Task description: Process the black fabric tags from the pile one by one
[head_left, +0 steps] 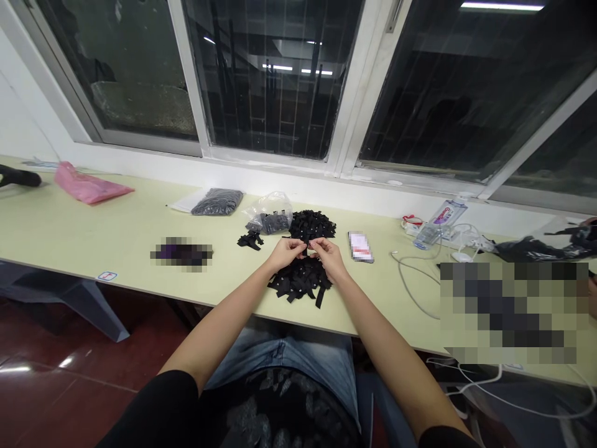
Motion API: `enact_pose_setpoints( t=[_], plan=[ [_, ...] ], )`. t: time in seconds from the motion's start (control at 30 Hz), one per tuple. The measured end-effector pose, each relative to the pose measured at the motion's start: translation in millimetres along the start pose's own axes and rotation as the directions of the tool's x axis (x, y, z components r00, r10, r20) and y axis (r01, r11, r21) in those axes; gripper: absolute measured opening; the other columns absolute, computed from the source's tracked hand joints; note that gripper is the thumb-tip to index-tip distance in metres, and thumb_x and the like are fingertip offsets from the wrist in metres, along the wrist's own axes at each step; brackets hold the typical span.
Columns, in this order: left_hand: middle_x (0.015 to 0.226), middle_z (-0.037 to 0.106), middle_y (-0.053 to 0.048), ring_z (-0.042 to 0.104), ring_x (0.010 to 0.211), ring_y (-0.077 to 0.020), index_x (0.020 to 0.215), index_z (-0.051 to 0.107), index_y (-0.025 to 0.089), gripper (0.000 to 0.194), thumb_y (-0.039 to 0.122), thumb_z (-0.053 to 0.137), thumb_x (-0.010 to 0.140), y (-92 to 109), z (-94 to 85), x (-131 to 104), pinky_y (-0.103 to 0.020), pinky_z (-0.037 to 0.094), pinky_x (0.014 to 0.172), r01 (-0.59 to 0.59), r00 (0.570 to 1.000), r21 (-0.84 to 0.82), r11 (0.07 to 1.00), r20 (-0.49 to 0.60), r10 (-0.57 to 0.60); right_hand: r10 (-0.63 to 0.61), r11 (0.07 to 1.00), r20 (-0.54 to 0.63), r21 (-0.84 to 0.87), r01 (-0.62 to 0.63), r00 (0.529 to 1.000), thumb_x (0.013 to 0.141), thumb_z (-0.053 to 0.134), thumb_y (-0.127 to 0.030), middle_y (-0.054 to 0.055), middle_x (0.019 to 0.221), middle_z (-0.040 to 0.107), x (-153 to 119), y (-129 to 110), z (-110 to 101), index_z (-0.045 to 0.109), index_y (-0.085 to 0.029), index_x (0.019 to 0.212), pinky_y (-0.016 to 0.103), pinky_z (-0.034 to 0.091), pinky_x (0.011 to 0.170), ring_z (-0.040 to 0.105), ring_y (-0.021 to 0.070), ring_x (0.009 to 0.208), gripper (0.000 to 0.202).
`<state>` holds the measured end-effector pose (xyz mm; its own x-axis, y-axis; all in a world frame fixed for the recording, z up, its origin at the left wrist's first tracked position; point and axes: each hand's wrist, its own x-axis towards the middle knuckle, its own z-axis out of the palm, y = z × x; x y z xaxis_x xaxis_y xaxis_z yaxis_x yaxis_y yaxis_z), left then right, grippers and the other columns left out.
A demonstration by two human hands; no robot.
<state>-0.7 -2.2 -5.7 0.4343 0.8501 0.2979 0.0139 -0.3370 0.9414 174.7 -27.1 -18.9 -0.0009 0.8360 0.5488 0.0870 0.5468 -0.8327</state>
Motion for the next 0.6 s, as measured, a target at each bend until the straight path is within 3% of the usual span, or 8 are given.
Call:
enact_pose_setpoints(
  t=[0.3, 0.5, 0.6],
  plan=[
    [0.071, 0.066, -0.004, 0.057, 0.061, -0.0124, 0.081, 0.071, 0.012, 0.037, 0.049, 0.065, 0.084, 3.8, 2.1, -1.2, -0.024, 0.044, 0.06, -0.022, 1.0, 0.001, 1.0, 0.02, 0.022, 0.063, 0.998, 0.012, -0.001, -0.063, 0.998, 0.069, 0.068, -0.051, 0.007, 0.094, 0.076, -2.1, 1.7, -0.8, 0.069, -0.046, 0.084, 0.046, 0.06, 0.072, 0.07, 0.0287, 0.105, 0.016],
    [0.07, 0.066, -0.004, 0.056, 0.063, -0.0132, 0.084, 0.074, 0.012, 0.038, 0.048, 0.063, 0.085, 1.7, 0.6, -1.4, -0.024, 0.042, 0.06, -0.038, 0.999, 0.074, 0.997, -0.008, 0.038, -0.062, 0.996, -0.005, -0.062, 0.062, 0.998, 0.07, 0.072, -0.05, 0.006, 0.092, 0.076, -2.4, 0.8, -1.6, 0.071, -0.048, 0.086, 0.046, 0.056, 0.067, 0.069, 0.0277, 0.104, 0.017],
    [0.067, 0.064, -0.003, 0.055, 0.061, -0.0127, 0.082, 0.073, 0.012, 0.039, 0.048, 0.061, 0.086, 0.3, 0.5, -1.4, -0.024, 0.041, 0.059, -0.052, 0.999, 0.099, 0.994, 0.006, 0.052, -0.135, 0.982, -0.008, -0.136, 0.133, 0.991, 0.074, 0.07, -0.051, 0.008, 0.089, 0.075, -1.1, 3.1, -2.4, 0.073, -0.043, 0.085, 0.045, 0.052, 0.067, 0.069, 0.0257, 0.102, 0.014]
  ],
)
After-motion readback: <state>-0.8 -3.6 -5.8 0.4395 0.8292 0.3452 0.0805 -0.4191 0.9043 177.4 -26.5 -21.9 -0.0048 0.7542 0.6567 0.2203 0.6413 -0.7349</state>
